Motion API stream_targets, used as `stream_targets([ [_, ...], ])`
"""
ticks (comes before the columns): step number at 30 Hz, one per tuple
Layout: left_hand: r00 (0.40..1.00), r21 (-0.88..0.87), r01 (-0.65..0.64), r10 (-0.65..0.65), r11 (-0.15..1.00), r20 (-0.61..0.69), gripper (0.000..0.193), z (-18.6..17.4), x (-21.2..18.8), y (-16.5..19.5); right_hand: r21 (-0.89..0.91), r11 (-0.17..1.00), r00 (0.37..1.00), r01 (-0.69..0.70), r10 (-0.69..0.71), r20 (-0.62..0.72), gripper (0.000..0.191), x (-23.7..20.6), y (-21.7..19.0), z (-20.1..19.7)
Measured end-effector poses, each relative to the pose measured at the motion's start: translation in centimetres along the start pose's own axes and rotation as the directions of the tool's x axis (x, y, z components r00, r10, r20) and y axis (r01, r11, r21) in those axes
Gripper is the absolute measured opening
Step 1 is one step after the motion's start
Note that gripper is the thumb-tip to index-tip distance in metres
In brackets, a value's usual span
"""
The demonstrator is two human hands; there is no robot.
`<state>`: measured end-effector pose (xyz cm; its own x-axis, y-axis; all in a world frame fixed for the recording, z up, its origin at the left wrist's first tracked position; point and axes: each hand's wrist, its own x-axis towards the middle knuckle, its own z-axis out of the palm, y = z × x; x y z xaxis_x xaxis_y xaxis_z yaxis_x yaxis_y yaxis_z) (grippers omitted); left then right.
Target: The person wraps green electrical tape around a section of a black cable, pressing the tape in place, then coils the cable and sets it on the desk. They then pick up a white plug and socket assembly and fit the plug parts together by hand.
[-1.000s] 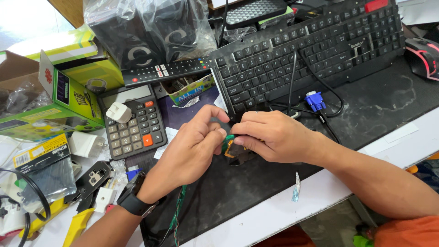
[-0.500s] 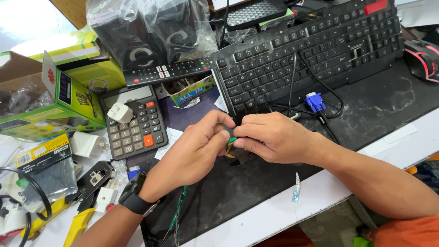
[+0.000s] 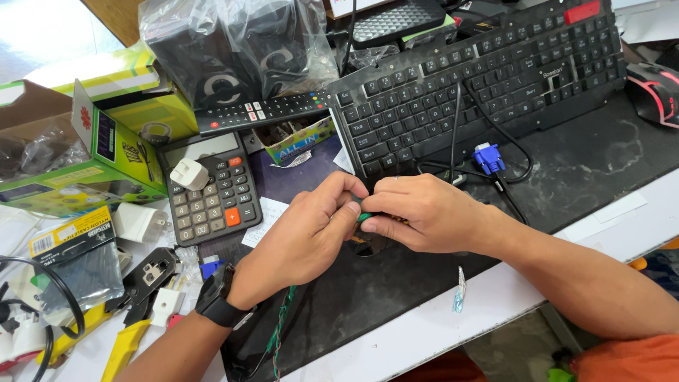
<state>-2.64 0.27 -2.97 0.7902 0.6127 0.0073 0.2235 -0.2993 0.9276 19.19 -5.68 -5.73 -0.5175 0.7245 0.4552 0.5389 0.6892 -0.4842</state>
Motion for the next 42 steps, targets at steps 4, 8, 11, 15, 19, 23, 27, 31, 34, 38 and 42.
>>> stream_targets([
  [4,1.0,-0.028,-0.028,0.027,0.999,-0.006,0.022,0.2,0.0,-0.4,0.009,1.0,1.0,0.005,-0.005,-0.005,0.017,0.0,0.1,0.0],
  [8,0.999,-0.104,-0.037,0.036,0.994,-0.017,0.03,0.1,0.2,-0.7,0.104,0.987,0.992,-0.12,0.122,-0.012,0.01,-0.2,-0.4,-0.5],
  [11,0.993,-0.143,-0.122,0.12,0.982,-0.024,0.033,-0.9,-0.1,-0.5,0.15,0.966,0.965,-0.212,0.231,-0.123,0.007,-0.3,-1.0,-1.9],
  [15,0.983,-0.297,-0.175,0.185,0.939,0.005,0.034,-2.7,-1.1,0.9,0.048,0.982,0.913,-0.184,0.188,-0.362,0.01,0.5,-0.9,-5.1],
  [19,0.993,-0.221,-0.043,0.066,0.974,0.098,0.038,-4.4,-2.1,3.4,0.484,0.867,0.792,-0.117,0.376,-0.481,0.015,2.4,-0.4,-8.4],
  [23,0.989,-0.199,-0.059,0.085,0.978,0.124,0.041,-6.0,-2.4,6.3,0.586,0.802,0.706,0.111,0.352,-0.615,0.016,4.0,-0.4,-11.6],
  [27,0.988,-0.197,-0.152,0.151,0.969,-0.019,0.037,-7.8,-1.9,8.7,0.653,0.724,0.669,0.222,0.374,-0.642,0.023,4.6,0.1,-14.0],
  [31,0.899,-0.086,-0.399,0.371,0.913,-0.231,0.025,-9.2,-0.9,10.0,0.634,0.718,0.696,0.288,0.298,-0.654,0.027,4.5,1.0,-15.2],
  [34,0.847,-0.23,-0.491,0.398,0.841,-0.354,0.024,-9.5,0.2,10.0,0.705,0.653,0.716,0.277,0.35,-0.605,0.024,4.6,1.4,-15.5],
  [38,0.837,-0.443,-0.542,0.407,0.714,-0.366,0.035,-9.8,2.3,9.3,0.732,0.661,0.75,0.169,0.396,-0.53,0.014,5.3,1.0,-15.6],
  [42,0.862,-0.495,-0.507,0.417,0.706,-0.289,0.039,-9.8,3.8,8.2,0.638,0.768,0.797,0.051,0.354,-0.489,0.011,6.2,0.0,-15.5],
])
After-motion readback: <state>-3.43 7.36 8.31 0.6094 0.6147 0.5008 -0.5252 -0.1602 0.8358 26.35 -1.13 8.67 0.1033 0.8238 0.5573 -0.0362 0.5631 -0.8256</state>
